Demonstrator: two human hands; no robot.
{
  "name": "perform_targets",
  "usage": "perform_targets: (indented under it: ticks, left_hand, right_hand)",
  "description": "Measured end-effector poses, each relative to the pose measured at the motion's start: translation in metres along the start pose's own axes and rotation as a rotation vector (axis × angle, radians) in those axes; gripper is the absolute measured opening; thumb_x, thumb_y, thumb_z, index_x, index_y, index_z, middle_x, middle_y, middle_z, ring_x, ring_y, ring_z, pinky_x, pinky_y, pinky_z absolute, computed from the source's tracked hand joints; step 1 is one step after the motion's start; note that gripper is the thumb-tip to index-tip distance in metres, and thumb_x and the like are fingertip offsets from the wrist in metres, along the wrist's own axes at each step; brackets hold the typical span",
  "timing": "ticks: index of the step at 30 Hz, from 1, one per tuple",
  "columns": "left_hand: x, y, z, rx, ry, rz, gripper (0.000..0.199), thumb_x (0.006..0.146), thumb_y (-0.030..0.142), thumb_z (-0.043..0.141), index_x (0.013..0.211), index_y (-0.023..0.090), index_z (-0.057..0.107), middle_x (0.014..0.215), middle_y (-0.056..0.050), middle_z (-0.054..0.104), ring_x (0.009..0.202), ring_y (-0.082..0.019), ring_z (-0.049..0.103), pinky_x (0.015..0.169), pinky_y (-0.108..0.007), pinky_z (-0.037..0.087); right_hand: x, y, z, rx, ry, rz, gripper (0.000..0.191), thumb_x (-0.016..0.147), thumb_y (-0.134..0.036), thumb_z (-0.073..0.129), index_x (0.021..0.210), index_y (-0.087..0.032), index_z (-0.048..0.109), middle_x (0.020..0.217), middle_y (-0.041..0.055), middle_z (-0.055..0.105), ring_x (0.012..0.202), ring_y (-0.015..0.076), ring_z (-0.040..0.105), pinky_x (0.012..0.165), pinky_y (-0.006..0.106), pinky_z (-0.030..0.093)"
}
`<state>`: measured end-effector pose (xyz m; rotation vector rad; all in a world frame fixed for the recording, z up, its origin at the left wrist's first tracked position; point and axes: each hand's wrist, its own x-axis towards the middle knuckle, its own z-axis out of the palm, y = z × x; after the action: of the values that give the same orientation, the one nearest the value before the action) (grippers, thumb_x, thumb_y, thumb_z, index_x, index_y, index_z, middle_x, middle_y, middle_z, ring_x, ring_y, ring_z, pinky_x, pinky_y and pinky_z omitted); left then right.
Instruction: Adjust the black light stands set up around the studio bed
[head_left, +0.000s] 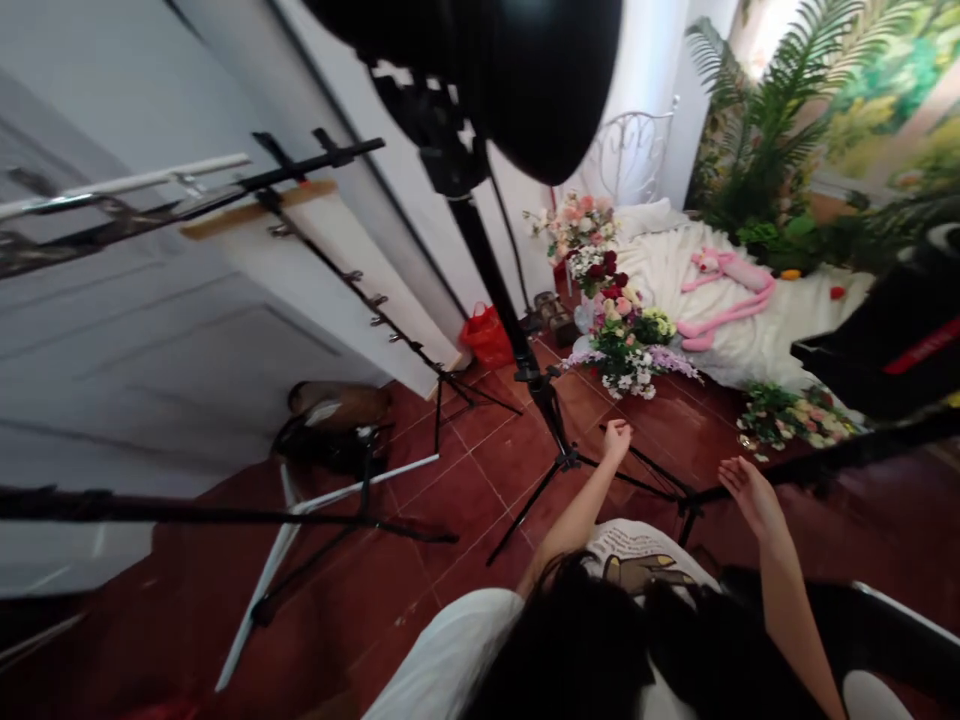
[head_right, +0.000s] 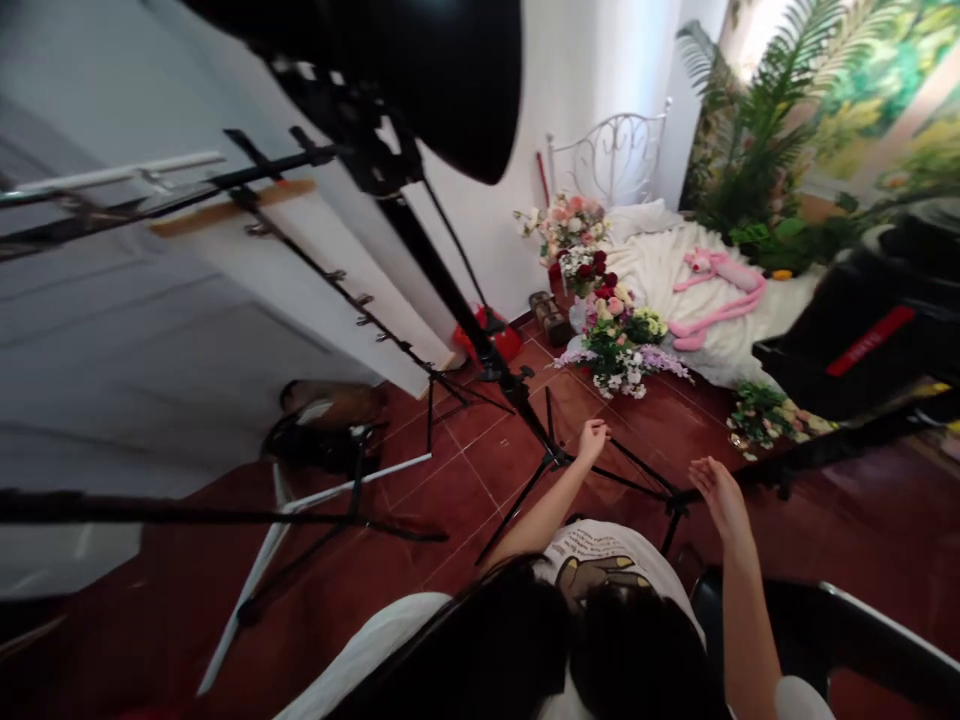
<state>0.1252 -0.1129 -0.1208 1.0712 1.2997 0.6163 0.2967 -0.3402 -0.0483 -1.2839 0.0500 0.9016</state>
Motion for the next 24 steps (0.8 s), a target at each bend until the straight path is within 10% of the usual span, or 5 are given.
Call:
perform_targets:
  ticks: [6,10,16,24]
  left_hand:
    - [-0.041,0.062,0.103,-0.18,-0.744,0.204,0.03,0.085,0.042,0.076,0.094,0.015,0.068,0.083,-0.007,0.077,0.08,-0.016,0.073,0.092,-0.035,0.057]
    - [-0.099,0.09,0.16,-0.212,-1.016,0.371,0.035,0.087,0.048,0.074,0.103,0.017,0.072,0.106,-0.009,0.077,0.104,-0.019,0.072,0.105,-0.036,0.05]
    - [-0.155,0.096,0.205,-0.227,-1.146,0.359,0.045,0.087,0.055,0.074,0.115,0.02,0.069,0.115,-0.007,0.074,0.108,-0.019,0.068,0.102,-0.033,0.051]
    - [-0.149,0.089,0.222,-0.13,-1.193,0.326,0.049,0.09,0.063,0.062,0.1,0.016,0.07,0.092,-0.008,0.076,0.092,-0.02,0.07,0.093,-0.034,0.055]
  right_hand:
    - [-0.029,-0.024,-0.023,0.194,0.108,-0.086,0.023,0.073,-0.039,0.088,0.075,-0.023,0.07,0.08,0.0011,0.079,0.075,0.0139,0.077,0.076,0.024,0.065]
    - [-0.046,-0.025,-0.028,0.236,0.142,-0.085,0.023,0.076,-0.038,0.086,0.074,-0.024,0.069,0.08,0.0034,0.079,0.076,0.0169,0.077,0.075,0.028,0.065]
    - [-0.066,-0.023,-0.032,0.31,0.22,-0.169,0.015,0.075,-0.034,0.082,0.08,-0.026,0.07,0.086,0.0032,0.078,0.078,0.0177,0.075,0.077,0.03,0.064]
    - [-0.092,-0.035,-0.006,0.594,0.025,-0.11,0.034,0.081,-0.056,0.078,0.083,-0.025,0.064,0.075,0.0007,0.067,0.068,0.0156,0.066,0.065,0.028,0.059]
